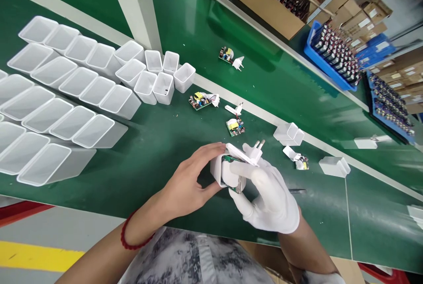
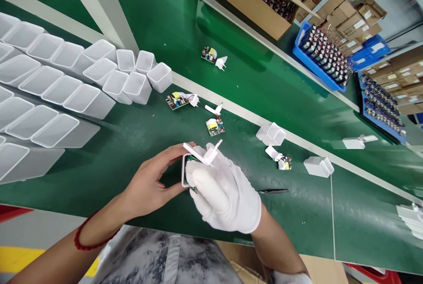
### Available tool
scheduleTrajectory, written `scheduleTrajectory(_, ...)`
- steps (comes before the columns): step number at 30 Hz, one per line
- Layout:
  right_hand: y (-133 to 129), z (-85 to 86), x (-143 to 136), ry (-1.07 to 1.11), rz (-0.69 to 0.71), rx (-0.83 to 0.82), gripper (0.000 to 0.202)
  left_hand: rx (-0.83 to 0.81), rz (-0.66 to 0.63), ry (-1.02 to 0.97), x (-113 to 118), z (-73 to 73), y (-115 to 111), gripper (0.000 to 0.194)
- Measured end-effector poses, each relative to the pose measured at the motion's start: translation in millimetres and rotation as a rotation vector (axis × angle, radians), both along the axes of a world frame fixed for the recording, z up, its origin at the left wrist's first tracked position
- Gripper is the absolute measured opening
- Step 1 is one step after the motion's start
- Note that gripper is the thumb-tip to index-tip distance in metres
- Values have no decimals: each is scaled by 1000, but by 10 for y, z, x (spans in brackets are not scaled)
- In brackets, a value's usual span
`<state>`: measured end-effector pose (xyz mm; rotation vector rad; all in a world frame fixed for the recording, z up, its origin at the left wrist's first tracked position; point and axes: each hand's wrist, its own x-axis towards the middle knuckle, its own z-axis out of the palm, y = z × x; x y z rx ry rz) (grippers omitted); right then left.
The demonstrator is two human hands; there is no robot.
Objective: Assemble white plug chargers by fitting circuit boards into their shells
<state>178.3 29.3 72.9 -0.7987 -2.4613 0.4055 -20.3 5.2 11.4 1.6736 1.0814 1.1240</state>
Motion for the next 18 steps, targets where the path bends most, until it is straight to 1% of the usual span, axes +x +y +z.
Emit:
scheduleTrajectory(6,23,6,-20,-54,95,142,58,10,6,56,-2,-20,8,60)
scheduleTrajectory(11,10,36,-6,-103,128,119,48,-41,-17,49,15,-43,1,59)
scheduleTrajectory(14,14,55,-45,-129,119,139,43,-16,-25,63,18,-21,1,57)
scheduleTrajectory(16,33,99,-85,-184,126,132,39,2,-29,65,14,-7,1,54)
scheduleTrajectory(18,48,181,-104,-256,151,106,37,-28,-36,36,12,-8,-2,52)
